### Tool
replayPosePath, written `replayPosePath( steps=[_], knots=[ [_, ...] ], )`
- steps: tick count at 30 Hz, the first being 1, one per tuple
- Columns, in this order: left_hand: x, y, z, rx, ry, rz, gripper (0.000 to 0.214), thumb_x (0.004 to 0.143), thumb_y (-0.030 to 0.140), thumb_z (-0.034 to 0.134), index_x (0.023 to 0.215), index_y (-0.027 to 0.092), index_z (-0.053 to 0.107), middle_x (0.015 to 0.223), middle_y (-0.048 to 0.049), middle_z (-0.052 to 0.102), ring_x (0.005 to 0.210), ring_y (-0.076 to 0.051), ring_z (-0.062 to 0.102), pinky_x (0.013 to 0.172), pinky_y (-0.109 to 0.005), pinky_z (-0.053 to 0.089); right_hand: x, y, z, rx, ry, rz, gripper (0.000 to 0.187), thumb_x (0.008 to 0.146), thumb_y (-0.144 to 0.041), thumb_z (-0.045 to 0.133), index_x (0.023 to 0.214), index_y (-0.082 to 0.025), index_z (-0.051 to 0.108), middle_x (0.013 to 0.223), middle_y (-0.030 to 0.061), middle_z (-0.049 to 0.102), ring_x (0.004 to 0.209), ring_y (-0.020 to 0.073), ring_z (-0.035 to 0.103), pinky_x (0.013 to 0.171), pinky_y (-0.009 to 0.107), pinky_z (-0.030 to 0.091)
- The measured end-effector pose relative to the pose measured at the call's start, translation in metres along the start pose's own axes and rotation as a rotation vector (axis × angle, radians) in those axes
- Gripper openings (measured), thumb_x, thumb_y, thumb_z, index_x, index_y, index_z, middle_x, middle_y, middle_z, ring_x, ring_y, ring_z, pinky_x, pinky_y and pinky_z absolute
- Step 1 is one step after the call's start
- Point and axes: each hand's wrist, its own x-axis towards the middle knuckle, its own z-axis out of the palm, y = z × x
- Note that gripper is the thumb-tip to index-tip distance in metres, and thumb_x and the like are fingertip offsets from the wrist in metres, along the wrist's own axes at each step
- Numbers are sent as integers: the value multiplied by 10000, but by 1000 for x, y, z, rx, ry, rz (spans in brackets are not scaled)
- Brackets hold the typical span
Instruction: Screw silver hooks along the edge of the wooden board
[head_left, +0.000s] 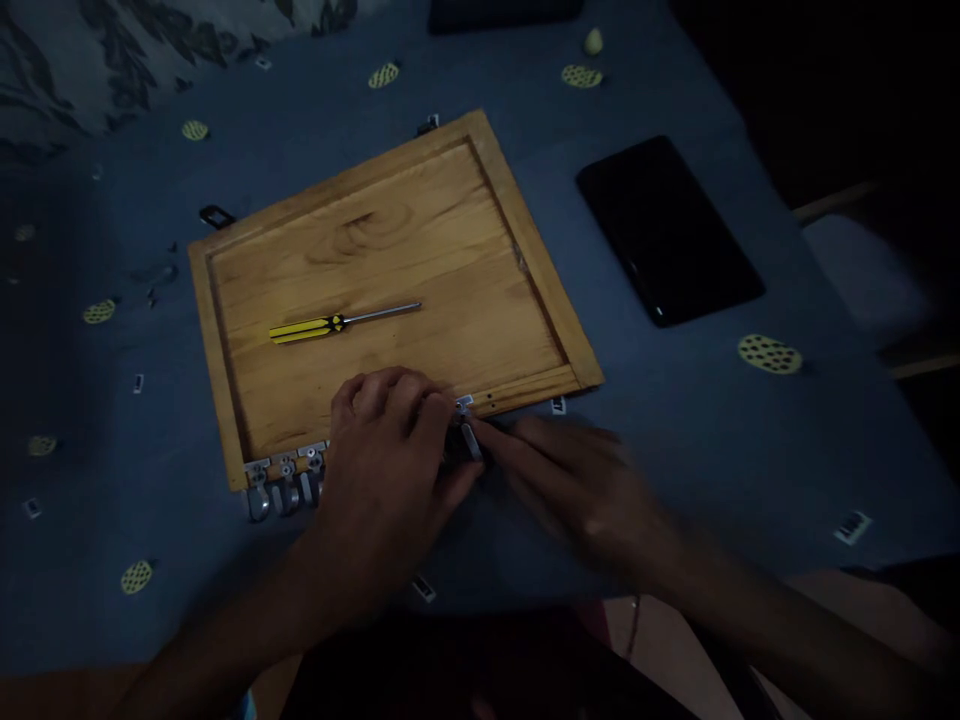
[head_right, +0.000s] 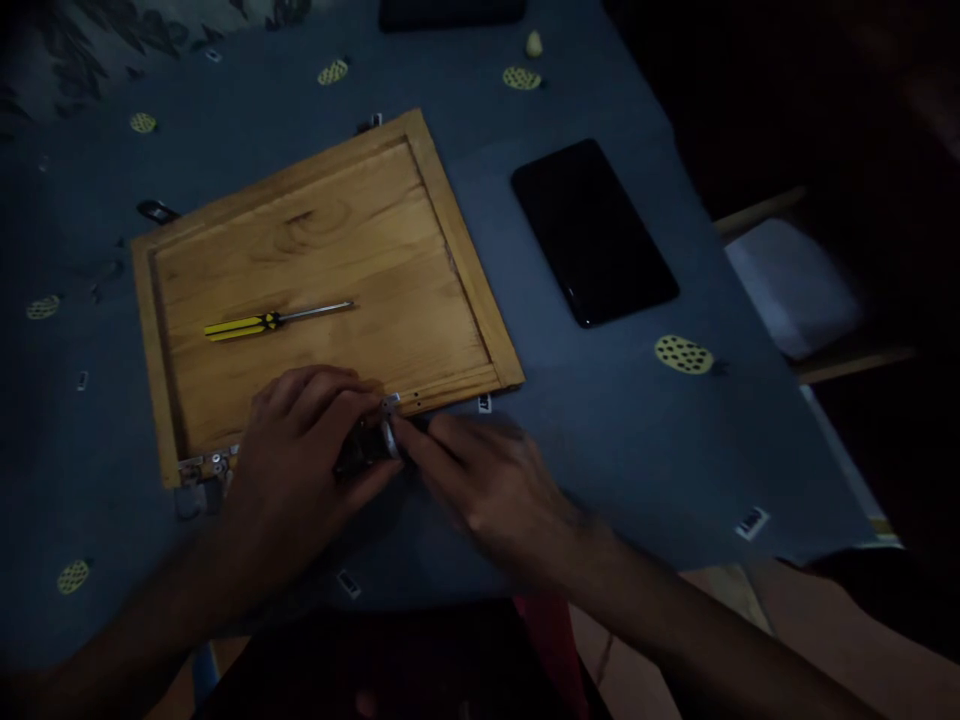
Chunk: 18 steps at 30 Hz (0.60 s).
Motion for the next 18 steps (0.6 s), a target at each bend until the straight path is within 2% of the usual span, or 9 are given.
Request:
replayPosePath(
  steps=[5, 11, 18],
  knots=[
    [0, -2, 0, 3, -16, -7, 272, 881, 274, 708, 1109, 148, 629, 1170, -113, 668, 1152, -321, 539, 1025, -533, 402, -1, 1, 2, -14, 5, -20, 270, 1062, -131, 404, 1258, -120, 589, 766, -2, 617, 633, 112, 590, 553, 250, 453],
    [-1, -5, -11, -67, -60, -65, 606, 773, 462, 839, 1229, 163, 575, 1178, -91, 663, 1140, -311, 549, 993, -503, 429, -2, 1, 6, -71, 17, -42, 264, 1059, -150, 395, 1176, -111, 629, 725, -3, 601, 584, 115, 566, 519, 251, 436],
    [-1, -4, -9, -37, -47, -54, 485, 786, 418, 835, 1133, 179, 595, 1143, -79, 662, 1131, -304, 545, 1004, -511, 419, 0, -1, 9, -46, 65, -34, 278, 1018, -96, 414, 1189, -138, 629, 774, 12, 648, 654, 129, 631, 579, 248, 492]
  ],
)
